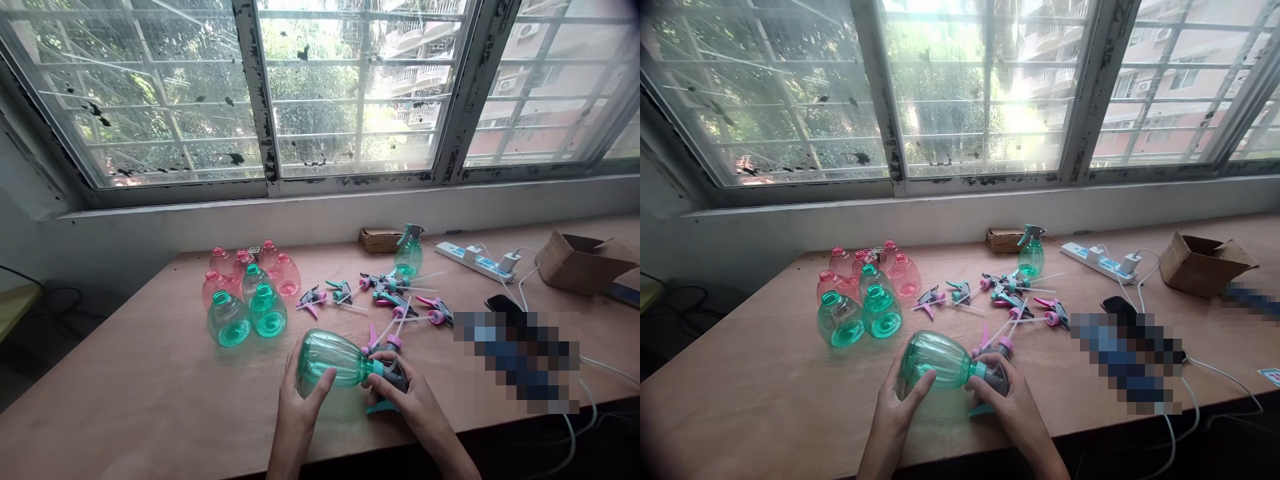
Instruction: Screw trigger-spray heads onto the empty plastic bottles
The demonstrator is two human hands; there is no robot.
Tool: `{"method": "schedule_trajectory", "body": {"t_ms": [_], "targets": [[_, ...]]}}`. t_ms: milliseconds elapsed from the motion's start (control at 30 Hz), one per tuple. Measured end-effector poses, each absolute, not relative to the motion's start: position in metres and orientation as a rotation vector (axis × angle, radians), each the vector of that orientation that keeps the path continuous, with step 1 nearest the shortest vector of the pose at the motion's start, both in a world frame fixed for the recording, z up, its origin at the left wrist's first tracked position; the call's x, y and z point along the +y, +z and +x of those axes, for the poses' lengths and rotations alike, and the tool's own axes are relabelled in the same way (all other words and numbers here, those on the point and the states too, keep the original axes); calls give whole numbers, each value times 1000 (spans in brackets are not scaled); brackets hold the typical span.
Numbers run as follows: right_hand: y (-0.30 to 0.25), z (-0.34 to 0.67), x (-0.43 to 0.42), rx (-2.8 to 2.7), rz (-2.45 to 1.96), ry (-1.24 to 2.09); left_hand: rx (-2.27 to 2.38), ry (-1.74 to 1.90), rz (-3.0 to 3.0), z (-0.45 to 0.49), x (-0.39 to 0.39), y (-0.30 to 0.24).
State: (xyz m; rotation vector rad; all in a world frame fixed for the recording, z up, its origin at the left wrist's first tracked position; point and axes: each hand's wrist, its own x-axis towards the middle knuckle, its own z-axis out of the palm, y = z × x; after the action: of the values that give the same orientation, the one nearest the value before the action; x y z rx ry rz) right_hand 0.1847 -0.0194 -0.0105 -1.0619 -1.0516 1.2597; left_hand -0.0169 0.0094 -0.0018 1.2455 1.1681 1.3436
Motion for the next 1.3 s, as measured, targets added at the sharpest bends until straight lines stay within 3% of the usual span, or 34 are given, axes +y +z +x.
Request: {"method": "schedule_trajectory", "body": {"t_ms": [1300], "targets": [[-12,187,-17,-1042,-1092,1233,1159,1261,1323,-10,6,-9]]}}
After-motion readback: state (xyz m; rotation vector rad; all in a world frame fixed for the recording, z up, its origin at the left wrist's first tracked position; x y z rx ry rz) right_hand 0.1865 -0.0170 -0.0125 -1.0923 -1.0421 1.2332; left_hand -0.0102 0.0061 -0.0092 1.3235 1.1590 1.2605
